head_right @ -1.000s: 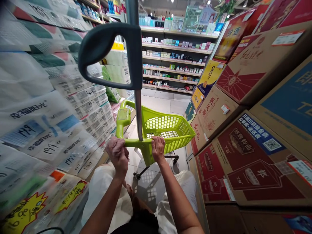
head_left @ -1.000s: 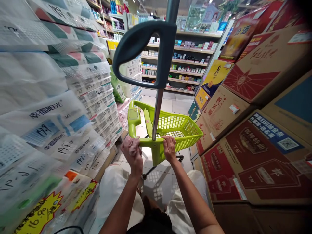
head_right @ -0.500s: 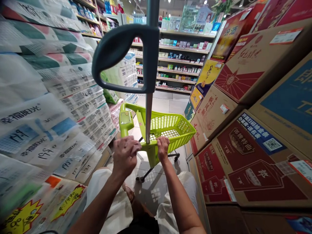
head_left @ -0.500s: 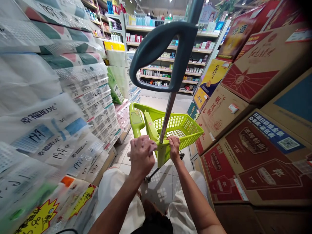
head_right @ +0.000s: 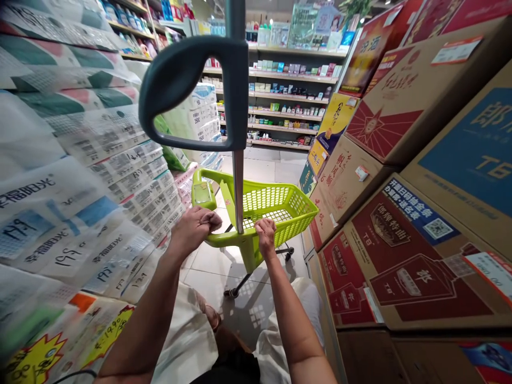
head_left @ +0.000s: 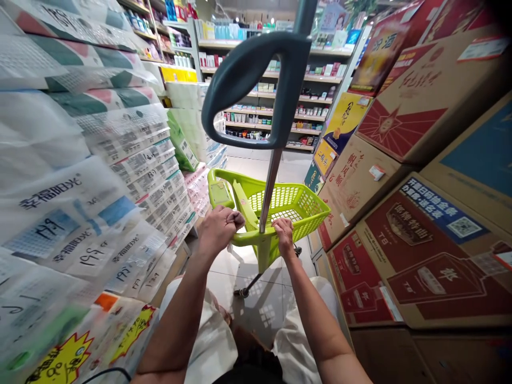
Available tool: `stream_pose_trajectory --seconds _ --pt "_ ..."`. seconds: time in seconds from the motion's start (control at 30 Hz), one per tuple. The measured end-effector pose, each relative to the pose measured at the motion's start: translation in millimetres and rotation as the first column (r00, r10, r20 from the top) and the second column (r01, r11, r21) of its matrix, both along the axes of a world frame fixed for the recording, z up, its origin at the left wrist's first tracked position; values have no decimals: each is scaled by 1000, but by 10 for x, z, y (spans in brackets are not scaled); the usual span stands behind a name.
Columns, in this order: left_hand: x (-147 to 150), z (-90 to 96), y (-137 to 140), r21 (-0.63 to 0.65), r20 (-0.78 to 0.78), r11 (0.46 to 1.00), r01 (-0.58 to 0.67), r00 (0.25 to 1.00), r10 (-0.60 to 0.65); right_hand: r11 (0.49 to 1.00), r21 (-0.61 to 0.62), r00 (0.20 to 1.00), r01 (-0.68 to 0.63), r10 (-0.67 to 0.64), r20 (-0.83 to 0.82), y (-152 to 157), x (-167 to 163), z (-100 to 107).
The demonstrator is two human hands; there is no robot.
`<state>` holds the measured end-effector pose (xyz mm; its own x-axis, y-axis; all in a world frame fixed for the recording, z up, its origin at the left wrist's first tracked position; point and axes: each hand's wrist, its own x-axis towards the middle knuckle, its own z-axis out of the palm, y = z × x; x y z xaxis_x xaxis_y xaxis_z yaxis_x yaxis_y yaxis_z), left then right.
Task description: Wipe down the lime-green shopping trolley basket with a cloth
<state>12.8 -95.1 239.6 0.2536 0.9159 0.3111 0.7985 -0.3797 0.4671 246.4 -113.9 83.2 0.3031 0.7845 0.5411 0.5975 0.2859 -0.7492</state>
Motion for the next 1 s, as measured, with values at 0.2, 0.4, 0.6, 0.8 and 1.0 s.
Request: stream_pose_trajectory --seconds 0.2,0.4,0.6,0.8,1.0 --pt "210 -587 -492 452 285 884 -120 958 -16 997 75 998 29 -24 -57 22 31 -53" --pt "281 -682 -600 511 210 859 38 963 -167 997 69 997 38 -33 -72 -10 210 -55" --pt "216 -610 -199 307 507 949 -77 856 -95 994 104 992 16 -3 -128 -112 366 -38" --pt "638 -1265 -744 378 635 882 -281 772 -26 907 283 945 312 -264 -195 -527 -198 -33" --pt "736 -1225 -438 233 671 933 -274 740 49 923 375 971 86 -162 176 -801 -598 203"
